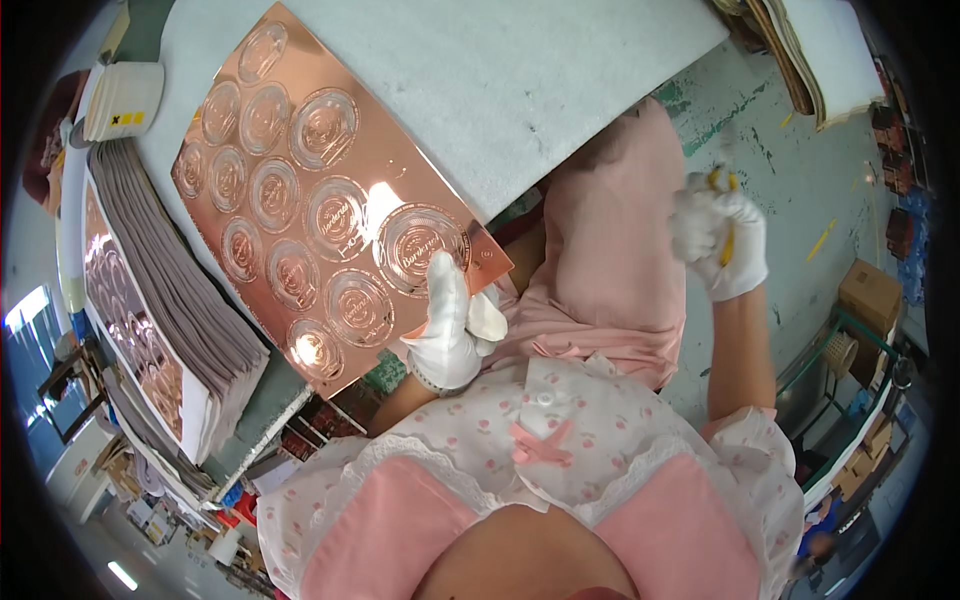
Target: The person uses pliers to cut individual circular copper-colored stickers from a larger sheet. They work methodically, removing the stickers one by one and placing them into a white container on the table.
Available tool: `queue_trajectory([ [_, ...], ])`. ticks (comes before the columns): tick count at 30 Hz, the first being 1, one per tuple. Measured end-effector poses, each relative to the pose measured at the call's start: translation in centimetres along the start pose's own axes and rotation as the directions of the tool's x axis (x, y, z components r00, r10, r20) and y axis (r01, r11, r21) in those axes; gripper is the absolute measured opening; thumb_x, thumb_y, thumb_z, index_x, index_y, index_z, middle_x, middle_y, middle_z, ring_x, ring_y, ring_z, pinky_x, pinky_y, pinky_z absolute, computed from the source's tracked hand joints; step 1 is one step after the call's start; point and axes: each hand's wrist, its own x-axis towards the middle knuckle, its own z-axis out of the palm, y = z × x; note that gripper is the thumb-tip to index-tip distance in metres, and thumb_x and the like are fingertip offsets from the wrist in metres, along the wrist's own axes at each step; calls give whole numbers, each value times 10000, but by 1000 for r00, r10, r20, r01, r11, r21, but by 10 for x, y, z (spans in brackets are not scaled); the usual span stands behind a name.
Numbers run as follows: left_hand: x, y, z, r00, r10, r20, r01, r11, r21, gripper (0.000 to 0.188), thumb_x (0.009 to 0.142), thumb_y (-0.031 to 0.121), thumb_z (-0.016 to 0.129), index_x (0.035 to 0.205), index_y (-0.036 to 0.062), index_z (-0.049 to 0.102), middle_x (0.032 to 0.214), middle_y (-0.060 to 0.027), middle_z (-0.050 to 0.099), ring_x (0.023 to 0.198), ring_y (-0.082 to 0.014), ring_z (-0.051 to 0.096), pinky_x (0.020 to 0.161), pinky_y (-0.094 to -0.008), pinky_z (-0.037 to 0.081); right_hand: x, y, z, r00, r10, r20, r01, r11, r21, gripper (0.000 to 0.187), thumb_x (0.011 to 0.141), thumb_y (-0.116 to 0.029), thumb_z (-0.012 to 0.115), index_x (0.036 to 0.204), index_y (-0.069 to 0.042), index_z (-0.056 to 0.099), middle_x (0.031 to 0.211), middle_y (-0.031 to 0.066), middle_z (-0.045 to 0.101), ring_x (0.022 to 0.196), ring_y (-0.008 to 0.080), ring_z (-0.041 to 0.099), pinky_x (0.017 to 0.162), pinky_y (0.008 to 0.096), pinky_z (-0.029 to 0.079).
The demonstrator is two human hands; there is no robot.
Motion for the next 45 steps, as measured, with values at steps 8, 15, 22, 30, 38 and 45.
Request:
queue_trajectory([
  [8,9,23,17,823,-501,-270,537,840,77,545,929,465,256,679,54,513,428,-29,416,317,-93,287,319,-220,193,-8,37,47,929,237,285,-47,839,-542,253,765,-74,609,992,-1,524,757,-13,536,724,59,517,651,205,425],
  [15,9,24,20,866,-420,-270,475,860,187,504,924,451,291,704,74,543,473,-20,486,355,-91,370,335,-218,272,-15,78,68,915,135,381,197,675,-711,324,760,-202,627,981,8,516,780,62,557,686,81,523,635,228,434],
  [22,9,21,18,851,-489,-193,522,829,202,529,921,463,295,639,82,530,507,-20,506,396,-98,415,376,-232,335,-23,73,82,949,256,184,-108,812,-573,192,827,-184,570,892,-13,511,698,38,529,552,86,507,509,229,443],
  [30,11,27,23,892,-380,-245,413,905,100,459,949,375,276,804,31,542,458,-27,462,328,-96,338,322,-215,232,-17,46,58,992,20,124,36,900,-434,158,814,-135,561,884,-10,495,689,32,530,604,92,511,601,232,427],
  [38,-1,22,-7,944,-328,27,320,934,156,217,919,191,409,920,10,528,534,-44,522,357,-98,413,329,-221,321,8,22,55,796,357,489,360,371,-856,263,768,-191,604,951,-6,569,752,99,599,640,176,559,596,279,445],
  [45,1,47,-22,799,-600,-35,591,773,232,167,879,229,522,871,65,549,495,-22,523,383,-87,452,343,-221,320,12,-2,93,773,537,337,429,-51,-902,295,761,-288,618,873,-16,607,697,164,592,600,292,558,565,329,444],
])
